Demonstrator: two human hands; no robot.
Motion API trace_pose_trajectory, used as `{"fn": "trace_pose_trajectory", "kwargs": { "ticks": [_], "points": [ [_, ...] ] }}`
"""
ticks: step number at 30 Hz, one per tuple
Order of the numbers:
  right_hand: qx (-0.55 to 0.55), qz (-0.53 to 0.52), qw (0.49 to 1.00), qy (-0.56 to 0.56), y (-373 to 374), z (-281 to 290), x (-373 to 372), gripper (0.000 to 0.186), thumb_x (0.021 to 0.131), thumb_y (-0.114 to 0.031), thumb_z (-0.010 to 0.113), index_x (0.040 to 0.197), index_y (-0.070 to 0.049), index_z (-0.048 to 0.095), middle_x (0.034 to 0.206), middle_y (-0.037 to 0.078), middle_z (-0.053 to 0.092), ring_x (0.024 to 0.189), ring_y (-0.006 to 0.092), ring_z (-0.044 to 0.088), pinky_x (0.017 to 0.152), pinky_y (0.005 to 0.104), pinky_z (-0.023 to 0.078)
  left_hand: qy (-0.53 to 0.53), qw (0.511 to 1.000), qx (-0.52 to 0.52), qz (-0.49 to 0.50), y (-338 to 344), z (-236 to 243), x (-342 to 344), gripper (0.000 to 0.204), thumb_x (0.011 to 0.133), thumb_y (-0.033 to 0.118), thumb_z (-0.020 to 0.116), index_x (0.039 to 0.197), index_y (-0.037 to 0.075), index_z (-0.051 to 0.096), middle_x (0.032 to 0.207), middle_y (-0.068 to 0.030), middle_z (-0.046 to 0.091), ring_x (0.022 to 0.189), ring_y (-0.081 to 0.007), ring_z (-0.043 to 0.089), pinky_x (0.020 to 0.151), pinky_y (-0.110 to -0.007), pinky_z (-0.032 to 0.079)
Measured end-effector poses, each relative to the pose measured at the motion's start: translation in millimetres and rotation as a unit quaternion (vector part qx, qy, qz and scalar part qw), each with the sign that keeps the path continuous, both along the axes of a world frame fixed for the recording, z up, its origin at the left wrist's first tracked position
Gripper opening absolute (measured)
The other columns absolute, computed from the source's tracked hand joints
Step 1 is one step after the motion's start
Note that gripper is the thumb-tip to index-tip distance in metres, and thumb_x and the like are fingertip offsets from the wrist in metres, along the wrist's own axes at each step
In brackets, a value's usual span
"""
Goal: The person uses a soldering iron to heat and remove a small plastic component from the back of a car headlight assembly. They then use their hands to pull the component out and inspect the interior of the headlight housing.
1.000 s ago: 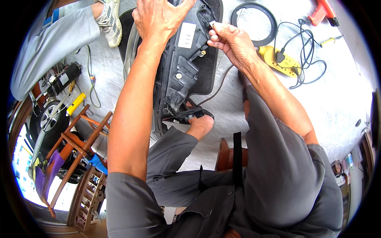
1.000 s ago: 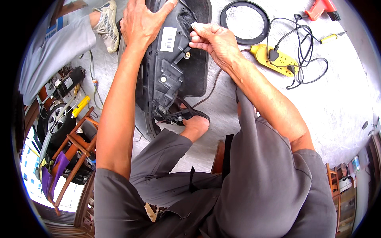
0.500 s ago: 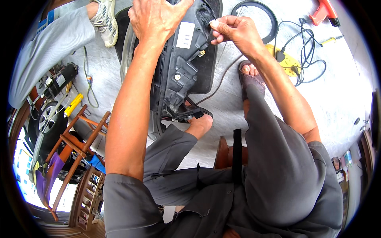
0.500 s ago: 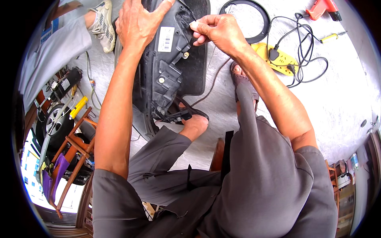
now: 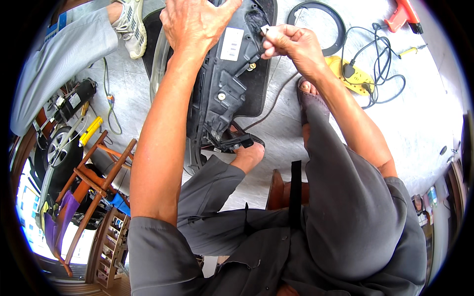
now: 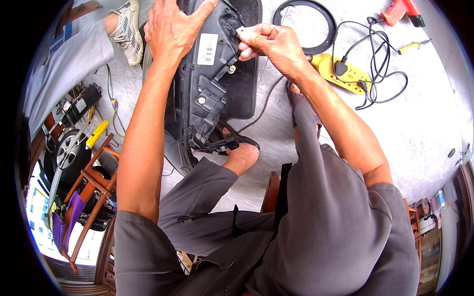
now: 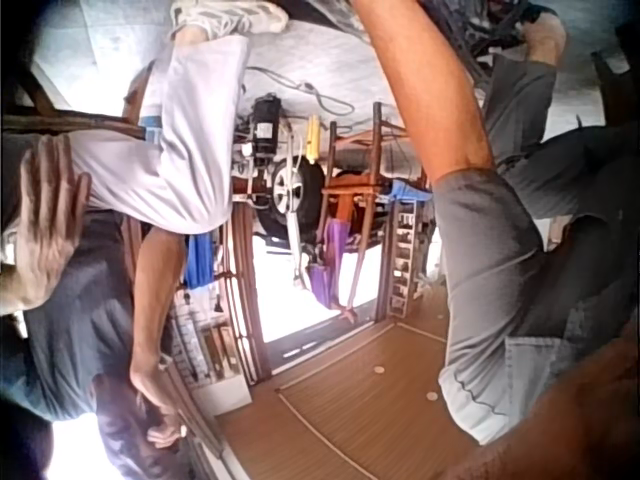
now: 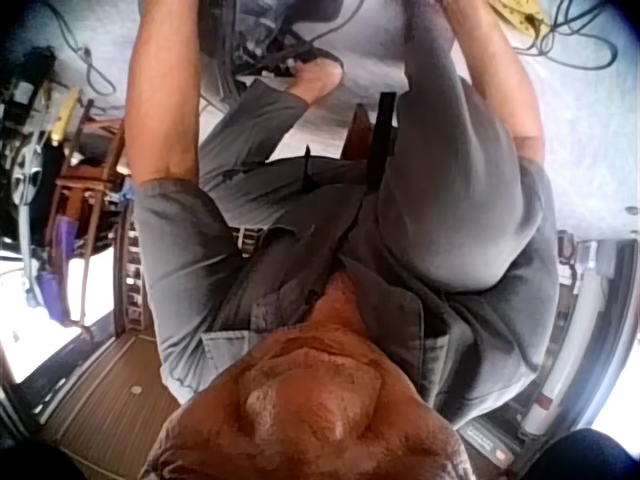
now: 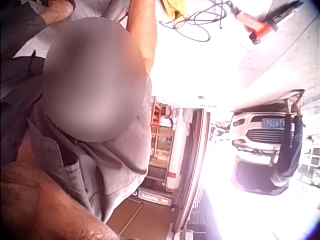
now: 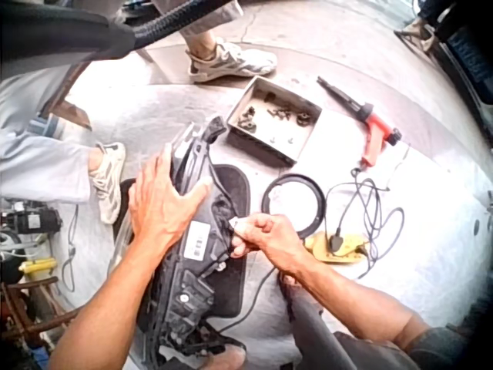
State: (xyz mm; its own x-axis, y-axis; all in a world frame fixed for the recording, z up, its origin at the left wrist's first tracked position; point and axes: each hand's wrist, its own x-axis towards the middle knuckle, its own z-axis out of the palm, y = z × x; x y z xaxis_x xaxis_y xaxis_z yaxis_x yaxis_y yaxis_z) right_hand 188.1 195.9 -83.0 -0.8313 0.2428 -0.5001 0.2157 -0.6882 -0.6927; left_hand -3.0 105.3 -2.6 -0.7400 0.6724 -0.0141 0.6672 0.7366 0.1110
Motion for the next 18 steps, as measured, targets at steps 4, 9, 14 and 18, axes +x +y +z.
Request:
{"fn": "trace_pose_trajectory", "kwargs": {
  "ticks": [4, 9, 14, 18],
  "points": [
    [0.069, 0.028, 0.997, -0.019, 5, 8, -1, 0.024, 0.098, -0.018, 0.069, 0.105, 0.005, 0.07, 0.088, 0.009, 0.073, 0.078, 0.0166, 0.073, 0.073, 0.0281, 0.062, -0.007, 1.0, -0.003, 0.001, 0, -1, -1, 0.092, 0.078, 0.053, 0.073, 0.151, 0.006, 0.041, 0.143, -0.0196, 0.051, 0.132, -0.0356, 0.048, 0.109, -0.049, 0.038],
    [0.087, 0.039, 0.995, -0.024, 10, 10, -3, 0.025, 0.099, -0.019, 0.068, 0.106, 0.005, 0.07, 0.088, 0.011, 0.073, 0.076, 0.0179, 0.074, 0.072, 0.0287, 0.063, -0.015, 1.0, 0.007, -0.002, 2, 3, 2, 0.091, 0.079, 0.053, 0.072, 0.151, 0.006, 0.041, 0.143, -0.0193, 0.051, 0.132, -0.0356, 0.049, 0.108, -0.05, 0.038],
    [0.032, -0.018, 0.999, -0.037, 0, 16, -4, 0.025, 0.1, -0.016, 0.065, 0.108, 0.007, 0.068, 0.089, 0.013, 0.073, 0.078, 0.0206, 0.074, 0.073, 0.0305, 0.063, -0.008, 1.0, 0.01, 0.001, 2, 5, 4, 0.091, 0.079, 0.053, 0.072, 0.151, 0.006, 0.041, 0.143, -0.0194, 0.051, 0.132, -0.0357, 0.048, 0.109, -0.049, 0.038],
    [0.045, -0.045, 0.996, -0.061, -9, 19, -3, 0.026, 0.1, -0.014, 0.064, 0.111, 0.009, 0.066, 0.09, 0.014, 0.073, 0.079, 0.0213, 0.074, 0.074, 0.0305, 0.063, -0.01, 1.0, 0.012, -0.001, 2, 5, 4, 0.091, 0.079, 0.053, 0.072, 0.15, 0.006, 0.042, 0.143, -0.0196, 0.051, 0.132, -0.0357, 0.048, 0.109, -0.049, 0.038]
  ]
}}
